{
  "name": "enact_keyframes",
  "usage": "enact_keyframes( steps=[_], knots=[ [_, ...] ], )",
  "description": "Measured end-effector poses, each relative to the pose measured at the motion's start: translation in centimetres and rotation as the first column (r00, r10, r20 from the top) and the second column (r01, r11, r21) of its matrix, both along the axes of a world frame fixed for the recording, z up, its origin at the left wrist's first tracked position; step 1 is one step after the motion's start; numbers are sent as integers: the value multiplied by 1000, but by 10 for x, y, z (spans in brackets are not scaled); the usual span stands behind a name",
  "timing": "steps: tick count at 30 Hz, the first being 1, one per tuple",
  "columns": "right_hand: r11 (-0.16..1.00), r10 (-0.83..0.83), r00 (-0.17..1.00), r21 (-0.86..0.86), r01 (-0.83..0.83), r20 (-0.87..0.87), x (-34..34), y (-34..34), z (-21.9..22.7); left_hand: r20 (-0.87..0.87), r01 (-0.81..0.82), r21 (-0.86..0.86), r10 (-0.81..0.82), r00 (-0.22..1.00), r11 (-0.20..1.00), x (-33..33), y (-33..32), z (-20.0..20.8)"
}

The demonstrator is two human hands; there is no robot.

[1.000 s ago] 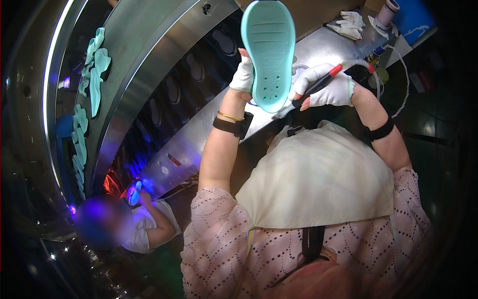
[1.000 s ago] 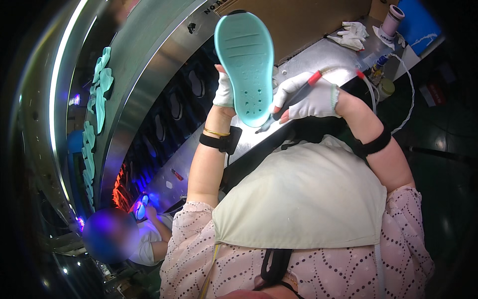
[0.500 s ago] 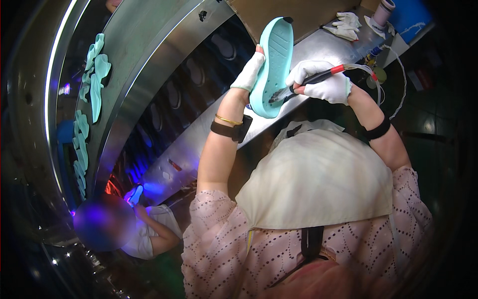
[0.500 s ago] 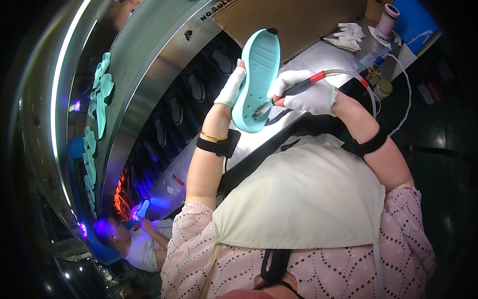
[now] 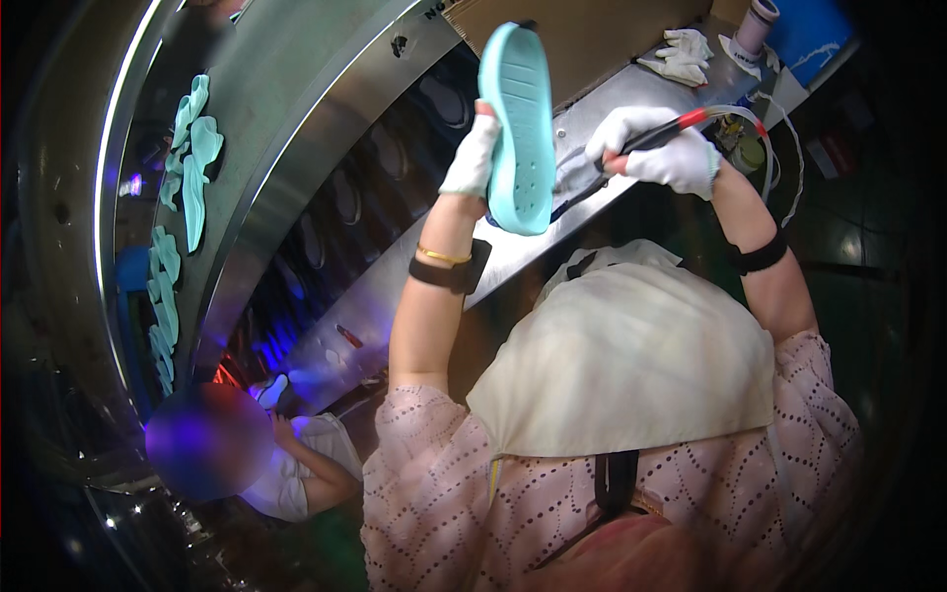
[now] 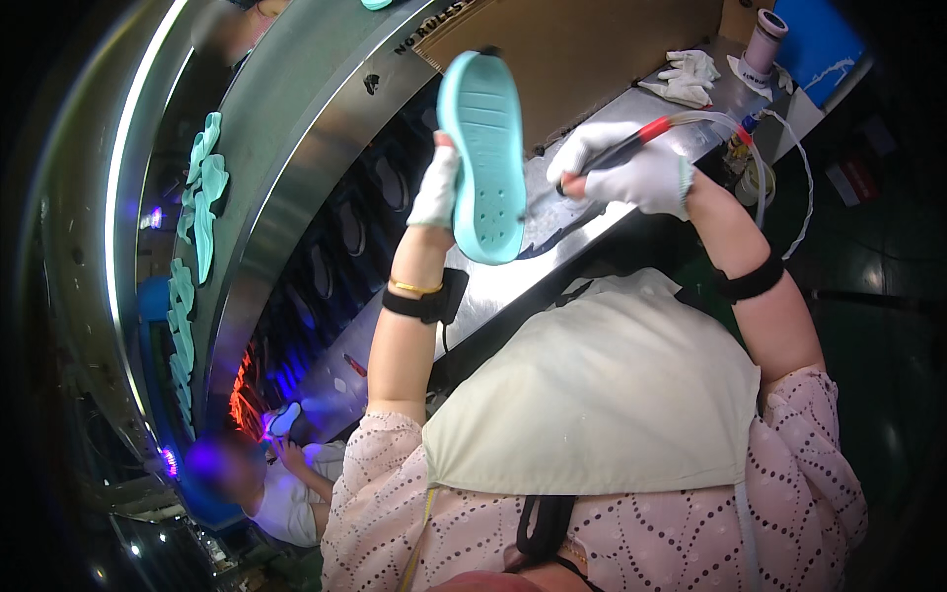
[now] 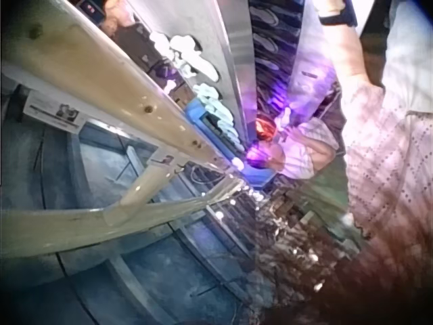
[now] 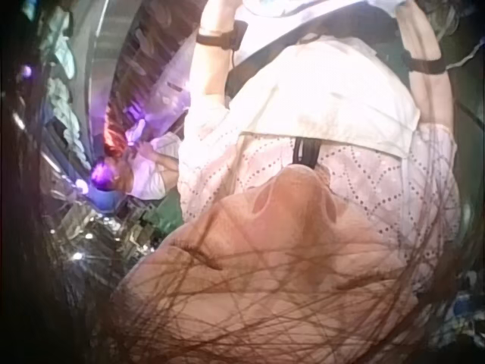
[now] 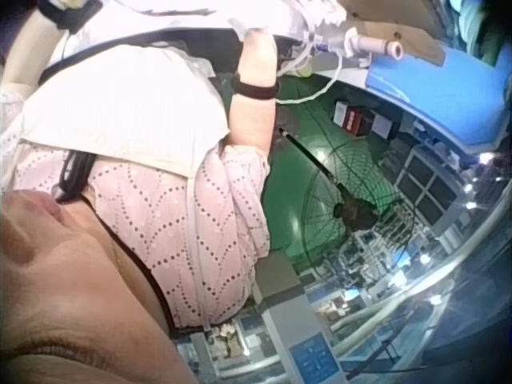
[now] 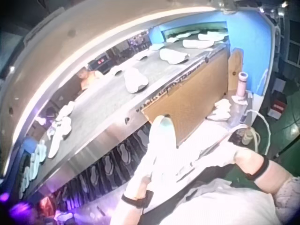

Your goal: Applying adhesive or primer to the surface of shoe soles using a brush.

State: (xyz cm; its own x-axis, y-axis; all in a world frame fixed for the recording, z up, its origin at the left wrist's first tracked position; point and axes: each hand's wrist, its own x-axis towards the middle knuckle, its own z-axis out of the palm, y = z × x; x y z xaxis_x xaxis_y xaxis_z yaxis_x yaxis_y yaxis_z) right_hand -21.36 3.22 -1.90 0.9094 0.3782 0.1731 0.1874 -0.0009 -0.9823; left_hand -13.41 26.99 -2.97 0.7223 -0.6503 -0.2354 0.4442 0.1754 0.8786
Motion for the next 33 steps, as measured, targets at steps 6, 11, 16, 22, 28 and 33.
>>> enact_keyframes(
  steps=[6,11,16,22,28,33],
  knots=[
    [938,-198,973,266,222,-115,-9,-1,23,-268,-288,-352,199,943,891,7,29,-4],
    [899,-357,909,186,397,-215,6,16,-16,-467,-223,-508,-48,883,832,-22,1,-49],
    [779,-562,827,318,541,-29,40,27,-28,-412,-203,-444,2,911,873,-54,-37,-35],
    [916,-393,918,70,395,-43,14,41,2,-438,-249,-464,24,899,850,-51,-44,-37],
    [898,-439,880,54,437,184,8,47,-11,-239,-124,-654,-48,970,747,-32,-35,-55],
    [978,-203,961,-18,210,190,-9,45,-6,-379,-421,-403,270,885,813,-34,-40,-44]
  ],
)
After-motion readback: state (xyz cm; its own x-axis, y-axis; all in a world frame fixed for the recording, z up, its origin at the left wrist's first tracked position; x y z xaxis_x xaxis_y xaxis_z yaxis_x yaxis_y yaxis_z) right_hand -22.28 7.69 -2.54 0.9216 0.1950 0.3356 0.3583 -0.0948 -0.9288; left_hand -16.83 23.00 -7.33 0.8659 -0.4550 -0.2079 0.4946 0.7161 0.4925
